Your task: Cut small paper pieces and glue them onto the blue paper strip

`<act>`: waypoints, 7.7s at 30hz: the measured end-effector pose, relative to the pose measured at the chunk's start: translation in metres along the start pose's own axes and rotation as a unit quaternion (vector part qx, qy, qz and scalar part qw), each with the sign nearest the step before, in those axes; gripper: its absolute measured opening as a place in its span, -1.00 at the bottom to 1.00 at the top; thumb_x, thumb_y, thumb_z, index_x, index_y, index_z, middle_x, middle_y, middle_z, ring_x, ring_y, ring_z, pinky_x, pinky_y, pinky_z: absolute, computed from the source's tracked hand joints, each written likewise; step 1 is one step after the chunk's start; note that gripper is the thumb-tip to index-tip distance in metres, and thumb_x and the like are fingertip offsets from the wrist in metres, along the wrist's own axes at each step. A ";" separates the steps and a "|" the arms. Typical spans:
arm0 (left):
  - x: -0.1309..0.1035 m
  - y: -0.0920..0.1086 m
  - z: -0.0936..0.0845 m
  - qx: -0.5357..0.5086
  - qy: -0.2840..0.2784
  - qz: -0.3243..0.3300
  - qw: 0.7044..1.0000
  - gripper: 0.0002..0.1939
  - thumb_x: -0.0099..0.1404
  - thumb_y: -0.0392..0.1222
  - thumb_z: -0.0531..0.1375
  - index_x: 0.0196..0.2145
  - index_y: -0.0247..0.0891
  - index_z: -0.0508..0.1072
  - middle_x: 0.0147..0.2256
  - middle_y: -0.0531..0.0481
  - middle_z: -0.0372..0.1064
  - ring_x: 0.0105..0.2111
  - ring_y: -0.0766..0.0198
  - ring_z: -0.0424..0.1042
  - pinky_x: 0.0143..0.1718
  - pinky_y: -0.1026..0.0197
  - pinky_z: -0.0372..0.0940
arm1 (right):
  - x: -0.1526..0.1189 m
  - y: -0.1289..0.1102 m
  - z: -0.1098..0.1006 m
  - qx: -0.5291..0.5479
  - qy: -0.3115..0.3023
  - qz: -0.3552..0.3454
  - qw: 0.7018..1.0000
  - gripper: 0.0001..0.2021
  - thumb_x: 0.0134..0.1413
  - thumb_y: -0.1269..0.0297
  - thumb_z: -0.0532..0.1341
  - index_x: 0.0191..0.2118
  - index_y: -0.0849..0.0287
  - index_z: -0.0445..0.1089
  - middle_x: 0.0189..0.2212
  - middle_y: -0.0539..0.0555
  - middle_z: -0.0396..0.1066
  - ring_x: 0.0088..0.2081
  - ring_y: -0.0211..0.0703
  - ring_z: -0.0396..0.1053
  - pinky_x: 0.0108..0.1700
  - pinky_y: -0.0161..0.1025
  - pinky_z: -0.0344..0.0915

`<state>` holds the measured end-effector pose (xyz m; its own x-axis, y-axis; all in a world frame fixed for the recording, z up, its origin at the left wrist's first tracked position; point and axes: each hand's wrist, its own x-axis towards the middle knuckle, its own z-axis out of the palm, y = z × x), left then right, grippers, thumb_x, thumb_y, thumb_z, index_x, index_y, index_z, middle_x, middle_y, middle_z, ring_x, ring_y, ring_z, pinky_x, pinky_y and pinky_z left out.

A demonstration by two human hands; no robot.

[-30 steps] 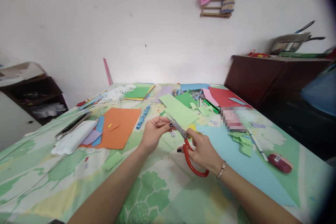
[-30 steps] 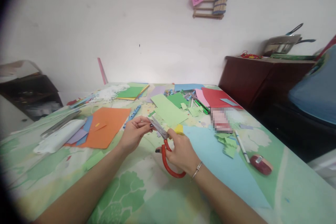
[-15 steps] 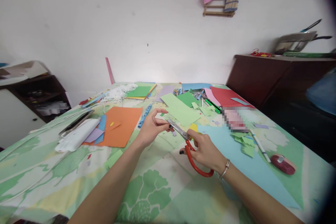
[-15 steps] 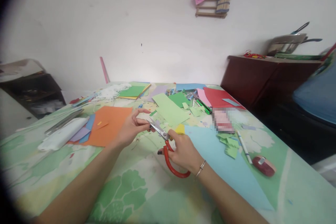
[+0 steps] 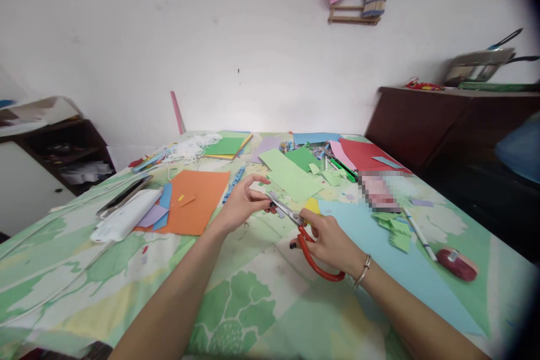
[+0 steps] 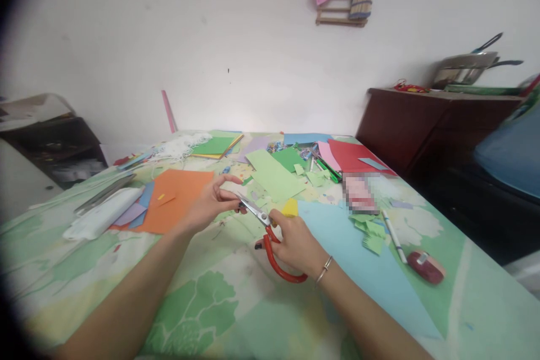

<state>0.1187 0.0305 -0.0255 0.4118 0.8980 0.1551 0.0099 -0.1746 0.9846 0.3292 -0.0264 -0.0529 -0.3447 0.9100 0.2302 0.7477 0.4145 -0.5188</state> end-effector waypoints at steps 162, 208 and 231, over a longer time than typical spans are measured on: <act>0.002 -0.020 0.040 -0.190 0.080 -0.016 0.978 -0.84 0.07 -0.23 0.26 -0.39 -0.39 0.50 -0.40 -0.10 0.47 -0.32 0.19 0.45 -0.18 0.07 0.36 | 0.001 -0.002 0.006 0.063 0.057 0.027 0.996 -0.70 -0.19 0.26 0.20 -0.49 0.11 -0.02 -0.67 -0.19 -0.05 -0.62 -0.36 -0.20 -0.57 -0.39 -0.15; 0.004 -0.018 0.030 -0.163 0.017 0.018 0.986 -0.85 0.15 -0.18 0.18 -0.35 -0.31 0.44 -0.37 -0.04 0.36 -0.31 0.24 0.38 -0.21 0.06 0.37 | 0.001 0.000 0.000 0.074 0.024 0.023 0.997 -0.74 -0.21 0.30 0.20 -0.49 0.12 0.02 -0.69 -0.18 -0.06 -0.62 -0.36 -0.17 -0.60 -0.38 -0.17; -0.004 -0.025 0.055 -0.318 0.099 -0.067 0.940 -0.90 0.04 -0.28 0.24 -0.41 -0.29 0.43 -0.38 -0.02 0.39 -0.28 0.23 0.38 -0.24 0.11 0.32 | 0.001 0.004 0.002 0.377 -0.079 0.070 0.920 -0.80 -0.12 0.30 0.16 -0.48 0.15 0.06 -0.60 -0.15 -0.08 -0.58 -0.41 -0.10 -0.58 -0.41 -0.06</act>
<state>0.1672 0.0086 -0.0553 0.2679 0.9632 -0.0229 -0.5242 0.1657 0.8353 0.3304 -0.0236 -0.0567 -0.3976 0.9172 0.0256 0.2053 0.1161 -0.9718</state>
